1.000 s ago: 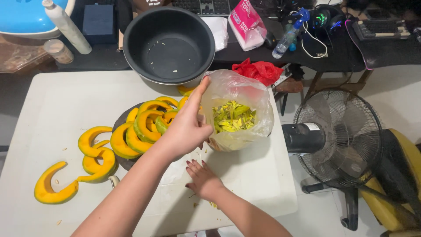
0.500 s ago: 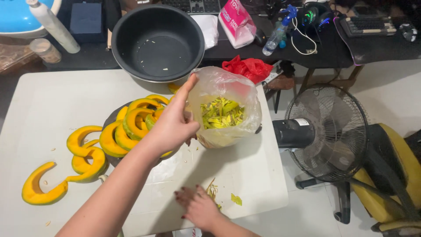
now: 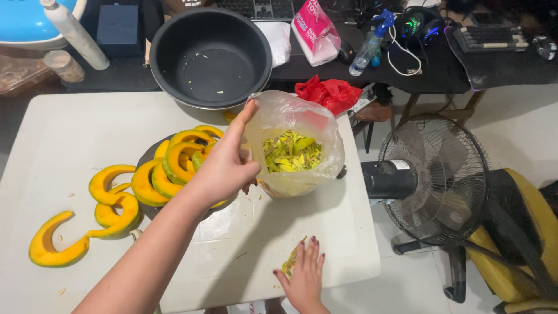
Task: The person peels multiple yellow squash pieces using a vegetable peeler, then gathers the peels and places them into a plastic bag. The person also cleans the work surface and a nearby bowl of stray peels.
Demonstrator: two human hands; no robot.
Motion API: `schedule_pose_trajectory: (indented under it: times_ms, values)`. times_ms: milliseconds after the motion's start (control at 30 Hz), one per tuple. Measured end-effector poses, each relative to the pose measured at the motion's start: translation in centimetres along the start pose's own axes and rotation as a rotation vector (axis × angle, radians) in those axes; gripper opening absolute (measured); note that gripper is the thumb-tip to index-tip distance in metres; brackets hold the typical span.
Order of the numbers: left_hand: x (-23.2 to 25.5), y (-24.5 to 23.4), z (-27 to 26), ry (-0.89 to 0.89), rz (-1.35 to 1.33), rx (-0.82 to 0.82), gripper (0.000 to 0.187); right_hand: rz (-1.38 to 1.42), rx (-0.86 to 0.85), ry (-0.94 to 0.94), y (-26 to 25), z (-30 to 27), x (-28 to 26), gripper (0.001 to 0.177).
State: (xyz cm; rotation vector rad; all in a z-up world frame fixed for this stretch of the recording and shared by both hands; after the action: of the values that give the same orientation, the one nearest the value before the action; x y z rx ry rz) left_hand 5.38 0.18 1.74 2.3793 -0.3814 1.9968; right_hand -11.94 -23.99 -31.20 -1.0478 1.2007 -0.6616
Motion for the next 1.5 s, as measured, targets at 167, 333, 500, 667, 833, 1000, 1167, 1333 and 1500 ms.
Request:
schedule_pose_trajectory:
  times_ms: [167,333,500,667,833,1000,1167,1333,1500]
  values:
    - [-0.1,-0.2,0.0,-0.007,0.027,-0.012,0.106,-0.204,-0.061,0.000,0.9,4.2,-0.6,0.079]
    - [-0.1,-0.3,-0.1,-0.018,0.040,-0.027,0.106,-0.081,0.001,-0.124,0.4,6.7,2.4,0.070]
    - [-0.4,-0.6,0.0,-0.012,0.031,-0.026,0.105,-0.024,-0.040,-0.132,-2.4,7.0,5.8,0.069]
    - [-0.4,-0.3,0.0,-0.034,0.002,-0.028,0.105,-0.086,-0.201,-0.272,-5.1,9.7,1.0,0.065]
    - [-0.3,-0.5,-0.2,-0.026,0.025,-0.019,0.104,-0.116,-0.289,-0.468,-4.6,7.3,-1.0,0.079]
    - [-0.3,-0.7,-0.6,-0.066,0.031,0.004,0.104,-0.313,-0.190,-0.524,-1.3,3.8,1.9,0.074]
    - [-0.2,-0.3,-0.5,-0.046,0.001,-0.009,0.102,-0.418,-0.305,-0.405,-2.0,5.5,2.2,0.048]
    - [0.2,-0.1,-0.7,-0.047,-0.004,-0.007,0.102,-0.510,-0.248,-0.484,0.0,6.0,3.3,0.040]
    - [-0.4,0.1,-0.8,-0.034,0.001,-0.004,0.102,-0.532,-0.179,-0.536,0.9,5.8,3.5,0.033]
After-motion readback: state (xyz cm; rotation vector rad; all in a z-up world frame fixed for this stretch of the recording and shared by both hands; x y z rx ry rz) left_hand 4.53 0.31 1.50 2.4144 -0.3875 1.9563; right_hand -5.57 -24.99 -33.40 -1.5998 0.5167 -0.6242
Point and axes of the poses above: each hand's wrist, its own z-axis towards the middle knuckle, its own y-axis out of the palm, x = y × z, the point moved 3 cm from there along z, towards the middle knuckle, and after that the axes turned 8 degrees about -y, right-handed, at the moved point
